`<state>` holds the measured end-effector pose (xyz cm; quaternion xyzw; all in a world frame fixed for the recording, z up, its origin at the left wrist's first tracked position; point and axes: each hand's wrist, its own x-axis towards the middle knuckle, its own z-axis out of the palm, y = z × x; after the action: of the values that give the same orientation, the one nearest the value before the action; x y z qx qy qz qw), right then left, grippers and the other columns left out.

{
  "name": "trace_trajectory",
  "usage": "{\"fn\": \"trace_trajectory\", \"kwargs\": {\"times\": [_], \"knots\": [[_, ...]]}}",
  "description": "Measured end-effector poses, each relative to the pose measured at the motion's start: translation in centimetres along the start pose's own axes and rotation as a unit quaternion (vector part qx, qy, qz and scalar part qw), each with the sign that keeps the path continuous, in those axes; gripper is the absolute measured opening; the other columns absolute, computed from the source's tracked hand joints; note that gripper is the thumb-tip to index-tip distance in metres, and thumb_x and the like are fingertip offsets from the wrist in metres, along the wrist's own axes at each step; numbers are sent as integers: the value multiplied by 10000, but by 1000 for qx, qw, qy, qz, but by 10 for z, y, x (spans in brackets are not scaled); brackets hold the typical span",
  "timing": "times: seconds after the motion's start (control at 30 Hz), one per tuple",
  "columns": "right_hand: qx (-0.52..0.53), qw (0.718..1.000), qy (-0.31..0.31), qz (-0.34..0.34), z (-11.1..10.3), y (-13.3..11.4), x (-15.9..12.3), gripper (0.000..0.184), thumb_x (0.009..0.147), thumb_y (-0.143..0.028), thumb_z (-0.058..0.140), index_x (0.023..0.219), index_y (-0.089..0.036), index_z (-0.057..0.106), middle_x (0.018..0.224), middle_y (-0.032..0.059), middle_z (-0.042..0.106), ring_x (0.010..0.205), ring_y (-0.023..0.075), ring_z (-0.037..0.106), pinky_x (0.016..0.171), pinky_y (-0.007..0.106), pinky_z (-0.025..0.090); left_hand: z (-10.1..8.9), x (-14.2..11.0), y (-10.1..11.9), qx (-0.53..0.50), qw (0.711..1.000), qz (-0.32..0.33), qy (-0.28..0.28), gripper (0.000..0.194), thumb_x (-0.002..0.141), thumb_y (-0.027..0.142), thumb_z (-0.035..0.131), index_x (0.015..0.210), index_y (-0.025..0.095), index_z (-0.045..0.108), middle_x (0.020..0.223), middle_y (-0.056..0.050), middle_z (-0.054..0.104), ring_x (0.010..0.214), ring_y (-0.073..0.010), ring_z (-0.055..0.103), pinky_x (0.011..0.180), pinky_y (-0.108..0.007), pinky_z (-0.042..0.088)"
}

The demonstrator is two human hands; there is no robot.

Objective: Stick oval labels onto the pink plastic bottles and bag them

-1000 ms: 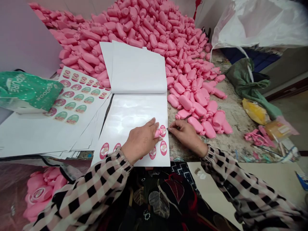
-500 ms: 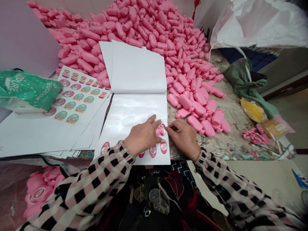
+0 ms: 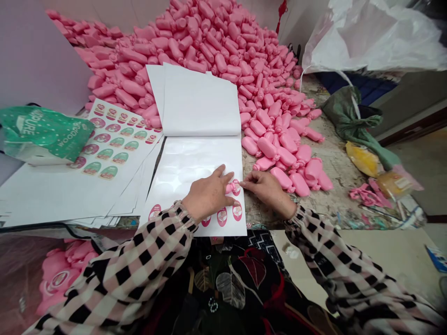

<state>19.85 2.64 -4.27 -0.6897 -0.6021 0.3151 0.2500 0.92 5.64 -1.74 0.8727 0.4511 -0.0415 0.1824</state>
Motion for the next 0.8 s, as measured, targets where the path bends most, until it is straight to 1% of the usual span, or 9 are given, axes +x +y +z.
{"fn": "trace_trajectory", "kwargs": {"times": [0.07,0.2,0.33,0.4,0.47,0.53,0.6,0.7,0.8], "knots": [[7,1000,5,-6,1,3,1,173,766,-348,619,706,-186,623,673,-9,628,591,120,510,545,252,337,1,0,0,0,1000,0,0,848,702,638,602,1425,279,338,1553,-15,180,1139,-309,539,819,-424,500],[4,999,46,-7,5,5,1,185,772,-355,610,707,-183,620,670,-9,617,604,124,513,544,249,334,1,0,-1,-1,1000,3,2,849,704,636,605,1427,276,342,1552,-26,181,1134,-321,535,835,-429,487],[-16,998,51,-14,7,2,1,177,780,-354,605,739,-183,630,711,-5,635,642,135,532,571,255,345,2,0,-2,-12,1000,12,12,829,711,613,616,1422,279,351,1548,-41,194,1119,-335,540,815,-437,487],[-44,997,55,-29,7,-1,0,186,807,-356,581,752,-186,633,729,1,641,666,142,540,589,262,347,2,0,-2,-16,1000,13,15,831,703,600,631,1418,275,359,1546,-44,203,1091,-335,554,806,-437,488],[-87,992,74,-52,6,-5,-3,210,826,-376,564,758,-190,633,751,12,640,692,151,545,606,270,346,2,0,-2,-19,1000,12,17,834,697,590,643,1415,271,365,1543,-45,212,1059,-330,569,805,-432,487],[-127,984,101,-71,7,-9,-6,215,816,-400,585,763,-196,629,781,19,634,718,158,548,617,275,343,1,0,-2,-21,1000,9,19,835,695,587,647,1414,267,368,1542,-46,217,1048,-330,573,802,-431,486],[-143,978,124,-83,8,-12,-10,199,796,-398,620,757,-202,625,795,14,628,729,158,550,620,274,340,1,-1,-2,-25,1000,5,16,833,698,589,643,1414,268,365,1542,-47,213,1058,-332,567,797,-434,486],[-131,974,154,-105,10,-15,-15,176,809,-363,622,736,-203,624,783,5,615,726,147,547,626,271,345,0,-1,0,-32,999,3,15,846,696,589,647,1419,265,350,1541,-53,214,1070,-328,561,799,-431,484],[-78,973,183,-120,14,-13,-18,199,819,-369,618,718,-197,625,760,2,602,709,138,537,637,271,362,2,-4,0,-32,999,5,40,892,694,589,652,1437,238,305,1533,-70,237,1113,-324,543,812,-415,486]]}}
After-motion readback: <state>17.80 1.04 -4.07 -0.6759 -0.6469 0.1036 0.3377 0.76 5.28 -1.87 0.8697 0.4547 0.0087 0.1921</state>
